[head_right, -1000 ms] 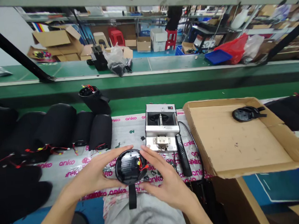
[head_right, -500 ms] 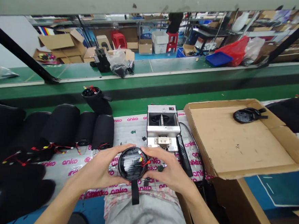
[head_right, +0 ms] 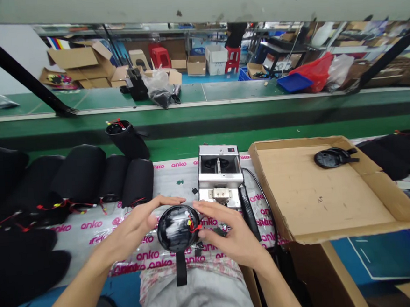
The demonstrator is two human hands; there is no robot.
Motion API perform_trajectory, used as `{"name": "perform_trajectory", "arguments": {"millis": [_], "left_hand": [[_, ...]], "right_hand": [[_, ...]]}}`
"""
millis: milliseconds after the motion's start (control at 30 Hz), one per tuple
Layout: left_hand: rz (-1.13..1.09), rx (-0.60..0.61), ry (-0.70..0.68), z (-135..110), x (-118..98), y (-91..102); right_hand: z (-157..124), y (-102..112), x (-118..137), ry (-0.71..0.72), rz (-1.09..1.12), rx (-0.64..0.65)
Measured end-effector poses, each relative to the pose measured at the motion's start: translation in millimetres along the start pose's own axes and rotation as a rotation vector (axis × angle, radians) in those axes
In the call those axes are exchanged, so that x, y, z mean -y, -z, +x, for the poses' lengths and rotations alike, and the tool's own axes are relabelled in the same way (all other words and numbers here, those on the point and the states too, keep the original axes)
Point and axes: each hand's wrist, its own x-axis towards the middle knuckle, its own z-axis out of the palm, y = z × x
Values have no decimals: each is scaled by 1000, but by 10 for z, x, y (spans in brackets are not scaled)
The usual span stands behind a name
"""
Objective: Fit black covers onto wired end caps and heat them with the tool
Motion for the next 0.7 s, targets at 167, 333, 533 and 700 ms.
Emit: {"name": "perform_trajectory", "arguments": {"millis": [167, 333, 533, 700], "left_hand": [[-240, 82, 11, 360, 58, -109], [-460, 175, -59, 478, 209, -242], [-500, 161, -75, 464, 238, -281], [-499, 166, -143, 485, 230, -278]], "right_hand": [[-118, 480, -113, -248, -213, -348], [-68, 621, -578, -559, -514, -364], [13, 699, -692, -650, -374, -301], [-252, 1003, -138, -469, 96, -474]]}}
